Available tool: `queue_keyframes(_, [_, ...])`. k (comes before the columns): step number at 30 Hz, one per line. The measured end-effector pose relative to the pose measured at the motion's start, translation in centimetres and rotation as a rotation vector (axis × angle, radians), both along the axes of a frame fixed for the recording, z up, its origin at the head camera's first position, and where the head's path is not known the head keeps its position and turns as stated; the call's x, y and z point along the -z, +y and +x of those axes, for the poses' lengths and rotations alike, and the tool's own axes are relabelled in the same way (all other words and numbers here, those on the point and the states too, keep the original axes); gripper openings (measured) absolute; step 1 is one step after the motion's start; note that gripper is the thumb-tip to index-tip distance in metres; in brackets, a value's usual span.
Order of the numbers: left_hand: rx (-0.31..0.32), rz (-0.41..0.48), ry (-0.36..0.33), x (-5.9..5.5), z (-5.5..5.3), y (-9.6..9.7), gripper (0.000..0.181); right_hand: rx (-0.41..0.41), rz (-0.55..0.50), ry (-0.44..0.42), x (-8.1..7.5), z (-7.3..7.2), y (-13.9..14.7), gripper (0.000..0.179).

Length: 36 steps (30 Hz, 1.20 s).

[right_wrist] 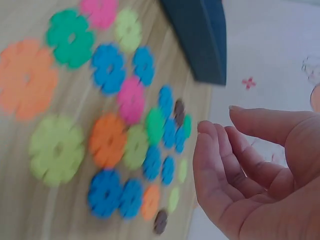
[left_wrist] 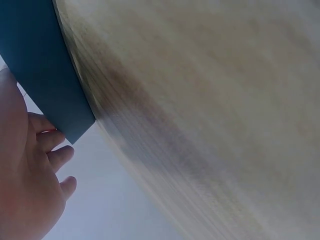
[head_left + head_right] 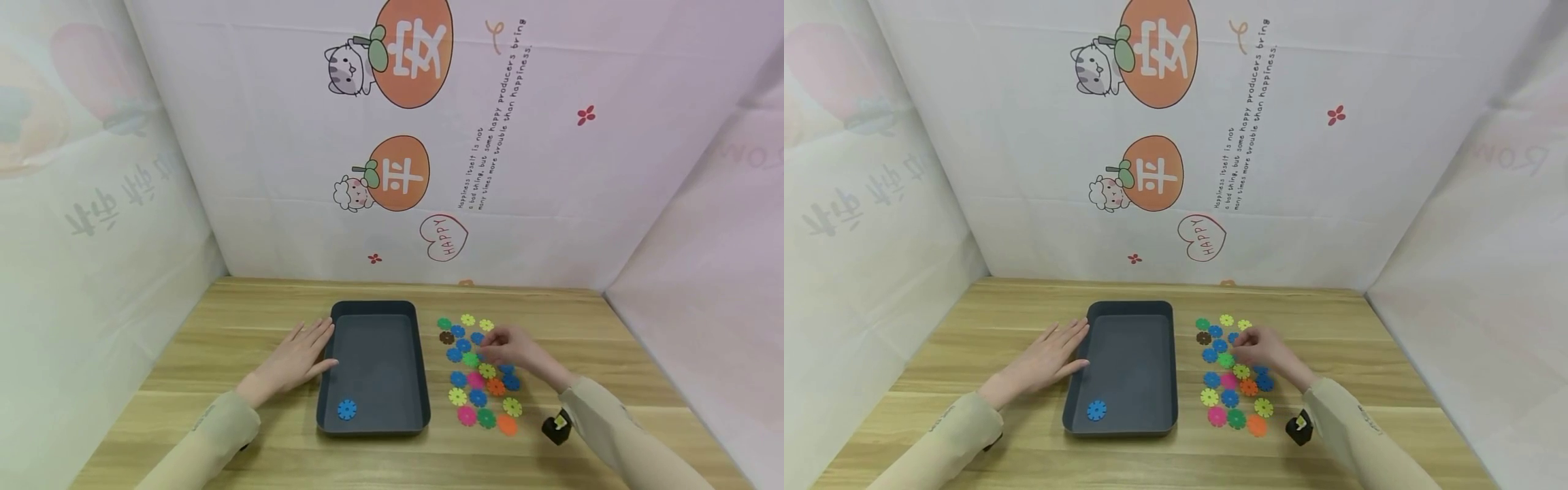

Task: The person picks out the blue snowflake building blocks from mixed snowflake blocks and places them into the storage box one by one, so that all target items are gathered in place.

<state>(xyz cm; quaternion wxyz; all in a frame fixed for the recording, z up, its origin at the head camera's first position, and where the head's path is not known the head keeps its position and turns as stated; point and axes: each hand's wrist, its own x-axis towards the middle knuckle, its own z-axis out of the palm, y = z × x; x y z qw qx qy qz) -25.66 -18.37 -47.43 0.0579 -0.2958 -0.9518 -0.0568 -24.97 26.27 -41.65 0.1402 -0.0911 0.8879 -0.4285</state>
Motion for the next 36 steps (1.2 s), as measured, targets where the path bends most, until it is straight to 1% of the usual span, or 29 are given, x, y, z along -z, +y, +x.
queue_keyframes(4, [-0.004,0.001,-0.007,0.1,0.0,-0.1,0.074,0.022,0.044,0.024,0.6,0.3,1.8,0.023])
queue_keyframes(9, [-0.008,-0.005,-0.017,0.4,-0.2,-0.1,0.075,0.038,0.114,0.024,1.4,1.0,3.4,0.020])
queue_keyframes(14, [-0.006,-0.014,-0.006,0.6,-0.4,-0.2,0.076,0.048,0.130,0.042,2.1,1.4,4.6,0.020])
queue_keyframes(17, [-0.007,-0.016,0.003,0.7,-0.4,-0.2,0.076,0.049,0.160,0.055,2.4,1.5,5.0,0.022])
queue_keyframes(22, [-0.009,-0.017,0.003,0.6,-0.4,-0.2,0.076,0.060,0.202,0.044,2.9,1.6,5.3,0.025])
queue_keyframes(29, [-0.009,-0.014,-0.017,0.2,-0.3,-0.1,0.076,0.060,0.272,0.060,3.6,1.5,5.2,0.028])
queue_keyframes(33, [-0.010,-0.005,-0.032,0.1,-0.2,0.0,0.075,0.065,0.283,0.064,3.7,1.5,5.0,0.028])
queue_keyframes(36, [-0.010,0.000,-0.032,0.0,-0.2,0.1,0.075,0.075,0.282,0.051,3.8,1.5,4.9,0.026])
